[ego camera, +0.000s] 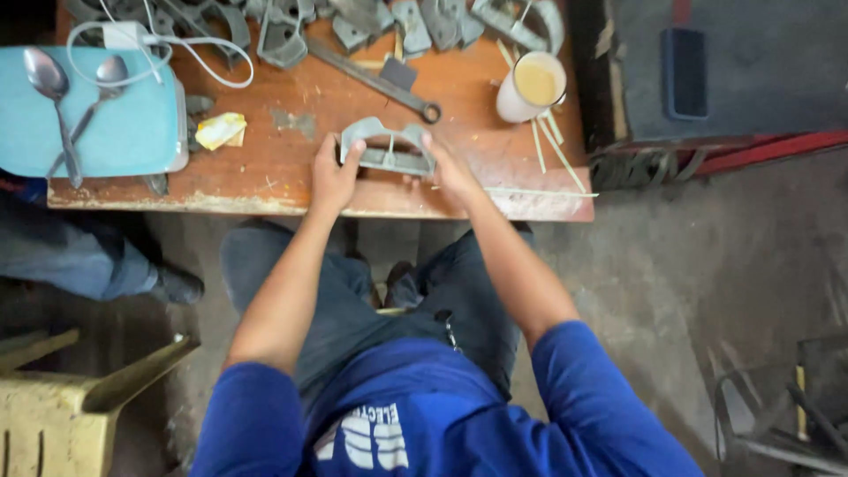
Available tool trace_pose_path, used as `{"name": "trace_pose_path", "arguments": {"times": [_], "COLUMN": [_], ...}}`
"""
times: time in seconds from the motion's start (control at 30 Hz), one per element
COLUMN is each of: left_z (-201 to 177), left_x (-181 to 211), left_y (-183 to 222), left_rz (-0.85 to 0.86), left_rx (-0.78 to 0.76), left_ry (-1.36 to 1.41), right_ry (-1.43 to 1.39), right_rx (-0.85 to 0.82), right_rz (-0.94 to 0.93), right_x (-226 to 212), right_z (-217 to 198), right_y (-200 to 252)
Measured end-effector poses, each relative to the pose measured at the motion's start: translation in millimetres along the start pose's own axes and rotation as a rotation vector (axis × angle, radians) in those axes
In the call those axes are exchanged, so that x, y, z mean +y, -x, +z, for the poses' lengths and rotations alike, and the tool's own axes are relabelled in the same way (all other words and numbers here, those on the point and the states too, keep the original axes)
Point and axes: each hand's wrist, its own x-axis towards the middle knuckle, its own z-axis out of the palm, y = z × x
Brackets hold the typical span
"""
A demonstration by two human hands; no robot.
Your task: Filing the edges of metal components to remove burrs and smooth the surface
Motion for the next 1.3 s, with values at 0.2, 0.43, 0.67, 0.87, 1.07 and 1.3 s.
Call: {"name": "trace_pose_path", "arguments": {"times": [0.2,0.43,0.67,0.87,1.07,1.3], "left_z": [-2.8,-8.9,-4.1,-7.2,0.9,10.2], "left_x": [3.7,25.9,19.2,29.8,19.7,2.0], "left_y": [13.5,12.2,11.0,12.2,16.0,14.3], "left_rz": [0.147,0.155,0.203,0.235,0.255,0.213], "left_rx": [0.086,0.13,0.252,0.318,0.325,0.368], "left_ry": [-0.112,-0.048,-0.025,-0.058,-0.197,-0.409], "right_ry": [0.702,1.545,1.643,1.461,1.34,0.991], "right_rx": [0.037,0.006,-0.094,0.094,0.184,0.28], "right_rz": [-0.299,-0.419,-0.345,-0.303,-0.246,-0.196], "right_x": [-7.2,-31.1,-56.0,-59.6,-69.4,-33.5], "right_z": [-30.5,-10.3,-9.7,-37.8,-44.8,-68.0], "right_y": [-99.5,-105.6,-83.3,-67.7,-18.7,16.6]}}
